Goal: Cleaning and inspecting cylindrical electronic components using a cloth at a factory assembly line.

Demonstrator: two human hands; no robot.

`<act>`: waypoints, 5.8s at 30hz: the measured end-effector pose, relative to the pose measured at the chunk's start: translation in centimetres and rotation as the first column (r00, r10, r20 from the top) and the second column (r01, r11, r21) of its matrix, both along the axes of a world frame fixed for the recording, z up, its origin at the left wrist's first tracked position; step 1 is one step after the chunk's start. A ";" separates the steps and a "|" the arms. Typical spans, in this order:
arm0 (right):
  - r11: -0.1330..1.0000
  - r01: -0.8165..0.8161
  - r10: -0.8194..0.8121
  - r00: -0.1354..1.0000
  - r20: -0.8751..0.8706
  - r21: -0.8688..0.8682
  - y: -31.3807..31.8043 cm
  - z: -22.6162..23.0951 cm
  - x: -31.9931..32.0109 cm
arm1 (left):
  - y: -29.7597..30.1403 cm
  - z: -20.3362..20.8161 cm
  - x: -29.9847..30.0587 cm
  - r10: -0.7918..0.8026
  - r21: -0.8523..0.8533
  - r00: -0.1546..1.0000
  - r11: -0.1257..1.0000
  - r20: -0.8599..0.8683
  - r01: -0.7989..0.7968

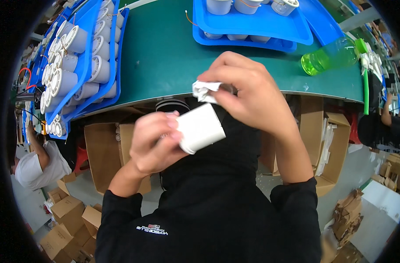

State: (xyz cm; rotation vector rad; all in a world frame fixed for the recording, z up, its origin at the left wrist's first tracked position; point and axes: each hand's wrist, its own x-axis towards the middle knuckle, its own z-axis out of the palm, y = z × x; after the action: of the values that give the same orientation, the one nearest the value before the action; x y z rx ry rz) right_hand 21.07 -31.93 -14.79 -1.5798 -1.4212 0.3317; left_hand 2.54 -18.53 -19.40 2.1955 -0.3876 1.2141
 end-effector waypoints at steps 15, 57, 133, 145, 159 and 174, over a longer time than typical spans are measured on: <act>0.864 0.287 -0.399 0.892 0.215 0.413 -0.8 -2.0 -2.1 | -0.3 -1.9 2.6 -0.072 -0.442 0.751 -0.843 0.657 0.306; 0.741 0.545 -0.627 0.770 0.114 0.392 -8.2 -5.2 -0.4 | 3.7 10.1 17.1 0.041 0.035 0.937 0.999 -0.348 -0.030; 0.693 0.276 -0.382 0.924 0.014 0.666 3.9 2.6 -4.7 | 11.1 15.5 1.7 0.429 0.556 0.874 0.679 0.230 -0.479; 0.518 0.415 -0.645 0.764 0.023 0.748 3.6 2.6 -3.8 | 2.5 7.9 4.5 0.368 0.363 0.899 0.825 0.237 -0.433; 0.478 0.553 -0.687 0.719 -0.102 0.682 1.8 -0.4 -5.0 | -0.9 4.2 6.7 0.401 0.057 0.895 0.906 0.196 -0.418; 0.443 0.724 -0.760 0.616 -0.207 0.528 1.3 -1.4 -5.8 | -1.9 2.9 8.2 0.426 -0.052 0.876 0.903 0.224 -0.426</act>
State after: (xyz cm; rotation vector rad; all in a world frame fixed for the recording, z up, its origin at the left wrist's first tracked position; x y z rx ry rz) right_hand 15.31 -30.61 -16.18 -1.5218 -0.6070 -0.6486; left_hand 10.73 -20.44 -16.45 2.2122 0.0175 1.7137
